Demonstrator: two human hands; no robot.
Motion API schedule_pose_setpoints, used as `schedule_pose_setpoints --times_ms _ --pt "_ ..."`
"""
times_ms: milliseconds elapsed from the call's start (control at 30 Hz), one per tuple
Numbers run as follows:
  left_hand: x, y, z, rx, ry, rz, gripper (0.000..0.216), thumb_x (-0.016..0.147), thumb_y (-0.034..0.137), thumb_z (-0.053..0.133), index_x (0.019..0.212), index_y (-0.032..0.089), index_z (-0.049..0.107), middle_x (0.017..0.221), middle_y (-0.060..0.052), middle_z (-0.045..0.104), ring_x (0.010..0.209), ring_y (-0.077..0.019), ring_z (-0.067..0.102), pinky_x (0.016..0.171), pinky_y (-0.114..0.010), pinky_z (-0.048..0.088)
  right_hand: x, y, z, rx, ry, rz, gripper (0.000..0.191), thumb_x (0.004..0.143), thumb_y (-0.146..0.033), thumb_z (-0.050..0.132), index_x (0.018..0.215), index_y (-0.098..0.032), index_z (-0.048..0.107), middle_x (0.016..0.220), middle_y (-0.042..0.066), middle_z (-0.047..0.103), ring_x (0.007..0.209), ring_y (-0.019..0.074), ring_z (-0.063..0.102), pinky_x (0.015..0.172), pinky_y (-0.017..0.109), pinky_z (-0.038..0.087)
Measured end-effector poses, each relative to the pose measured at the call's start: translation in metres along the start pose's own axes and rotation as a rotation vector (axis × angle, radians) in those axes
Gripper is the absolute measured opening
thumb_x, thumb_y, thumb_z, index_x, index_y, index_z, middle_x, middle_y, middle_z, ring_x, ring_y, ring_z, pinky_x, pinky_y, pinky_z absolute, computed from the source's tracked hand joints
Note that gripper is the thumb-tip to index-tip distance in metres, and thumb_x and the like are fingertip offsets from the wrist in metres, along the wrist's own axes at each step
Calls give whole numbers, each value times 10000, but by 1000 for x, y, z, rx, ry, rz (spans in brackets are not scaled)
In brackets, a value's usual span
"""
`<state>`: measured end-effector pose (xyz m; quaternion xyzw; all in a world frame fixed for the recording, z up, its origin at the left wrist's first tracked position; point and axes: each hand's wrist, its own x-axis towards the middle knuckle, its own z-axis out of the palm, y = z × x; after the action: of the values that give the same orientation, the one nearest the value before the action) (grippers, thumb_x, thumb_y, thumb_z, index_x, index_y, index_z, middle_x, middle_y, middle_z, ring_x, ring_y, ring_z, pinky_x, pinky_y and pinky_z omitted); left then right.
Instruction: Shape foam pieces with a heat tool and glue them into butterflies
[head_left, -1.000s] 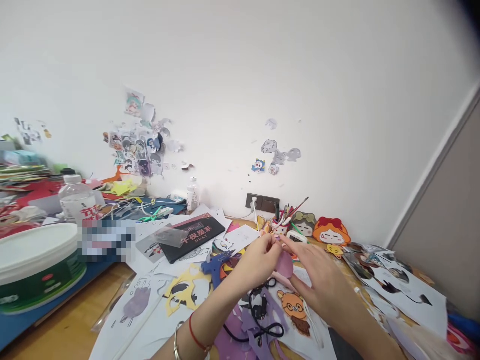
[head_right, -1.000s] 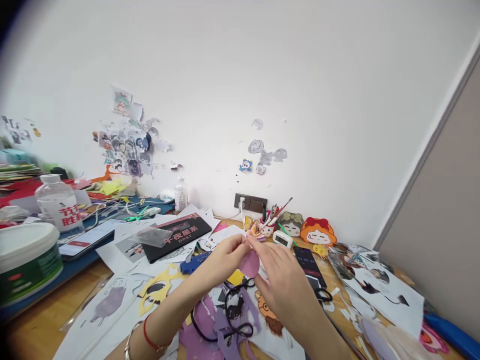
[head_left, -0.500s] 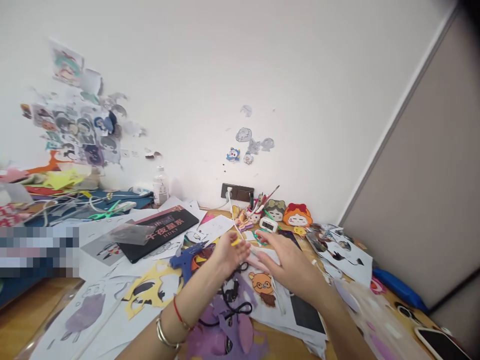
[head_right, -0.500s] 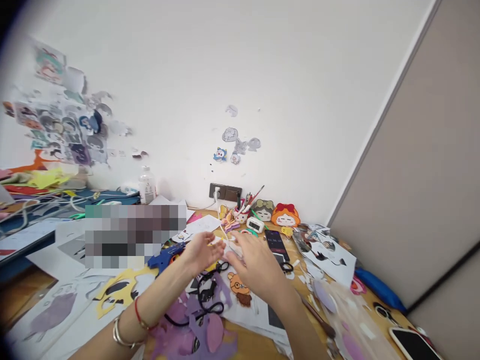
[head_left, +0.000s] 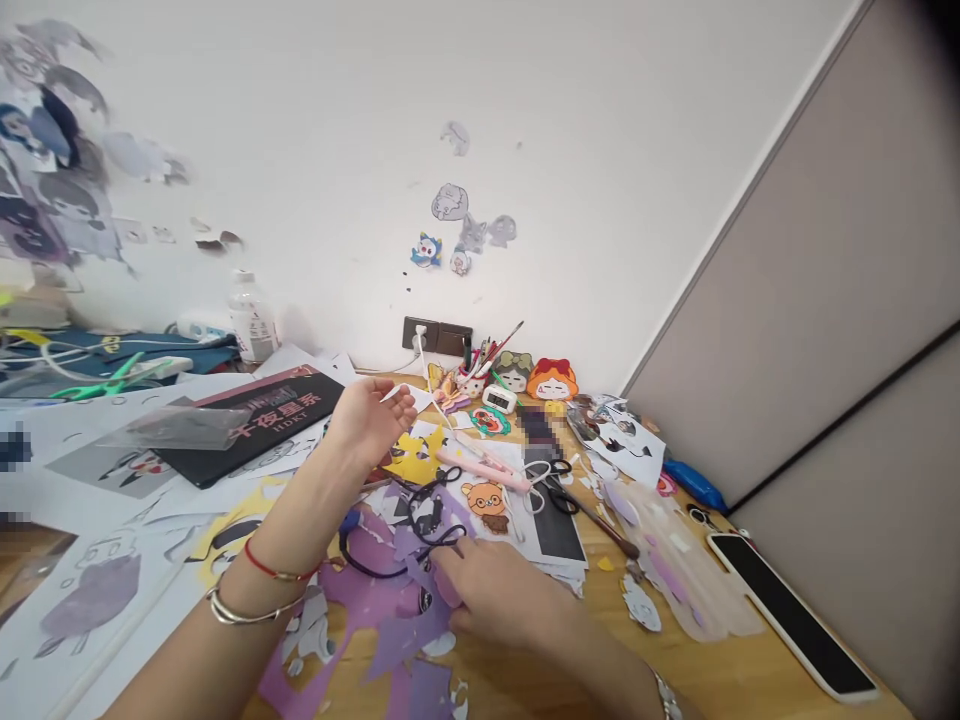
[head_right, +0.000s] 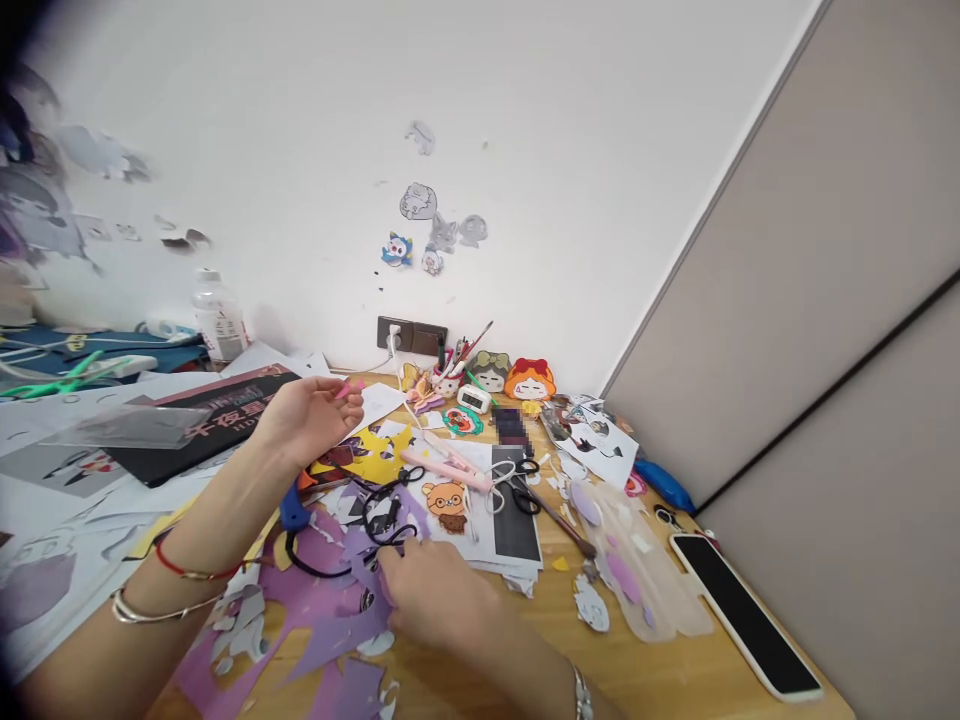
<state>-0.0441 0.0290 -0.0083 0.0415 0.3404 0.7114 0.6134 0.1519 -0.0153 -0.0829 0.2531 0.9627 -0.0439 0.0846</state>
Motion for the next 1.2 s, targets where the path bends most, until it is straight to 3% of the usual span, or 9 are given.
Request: schedule_pose_setpoints --times_ms 233,333,533,667,800,867,1000,1100,1200 --pt "-5 -6 4 92 -81 13 207 898 285 469 775 127 521 674 32 500 521 -61 468 446 -179 403 -6 5 9 64 148 5 369 770 -281 609 1118 -189 530 976 75 654 865 249 620 675 304 482" --pt "-9 -18 7 147 -85 35 195 897 221 433 732 138 496 699 16 516 588 -85 517 495 -200 444 -18 12 -21 155 206 51 435 762 -333 631 1168 -220 524 1016 62 658 903 238 615 728 306 480" --pt "-25 -54 17 214 -255 -218 164 833 222 422 815 110 541 778 -114 592 710 -203 633 631 -327 543 -39 26 -95 341 734 216 506 838 -306 554 1317 -244 401 1283 43 526 1149 173 495 961 320 389" --pt "-23 -50 16 197 -348 -342 287 844 285 387 931 62 545 898 -207 607 807 -249 655 685 -351 552 -18 30 -107 451 761 84 535 845 -236 521 1355 -273 361 1379 23 436 1254 170 392 1060 373 279" --pt "-15 -30 9 193 -271 -72 298 864 263 299 1009 100 502 1023 -189 597 909 -208 649 753 -288 542 27 35 -85 1285 856 183 517 758 -295 645 1245 -283 471 1333 29 464 1244 187 397 1071 394 251" --pt "-14 -25 9 246 -236 98 280 861 268 332 1016 142 529 1056 -143 598 949 -206 635 797 -296 528 51 34 -68 1827 744 255 430 776 -433 607 1150 -246 507 1180 58 563 1114 202 526 984 425 366" --pt "-19 -25 16 454 -246 353 332 659 94 685 961 230 665 1173 -38 574 1167 -221 495 996 -283 393 85 27 -46 2201 516 267 430 882 -497 328 879 -126 544 760 93 626 740 192 651 738 378 511" --pt "-20 -24 19 507 -257 514 559 528 -27 762 975 298 675 1353 63 434 1320 -136 284 1079 -148 188 94 26 -48 2306 616 283 354 904 -370 246 853 -155 523 706 47 608 639 139 632 648 286 514" --pt "-15 -22 16 452 -179 511 414 692 103 700 1021 345 625 1335 87 434 1310 -88 290 1062 -129 208 92 32 -61 2342 723 284 301 874 -322 280 874 -144 524 755 80 632 656 149 639 656 292 518"
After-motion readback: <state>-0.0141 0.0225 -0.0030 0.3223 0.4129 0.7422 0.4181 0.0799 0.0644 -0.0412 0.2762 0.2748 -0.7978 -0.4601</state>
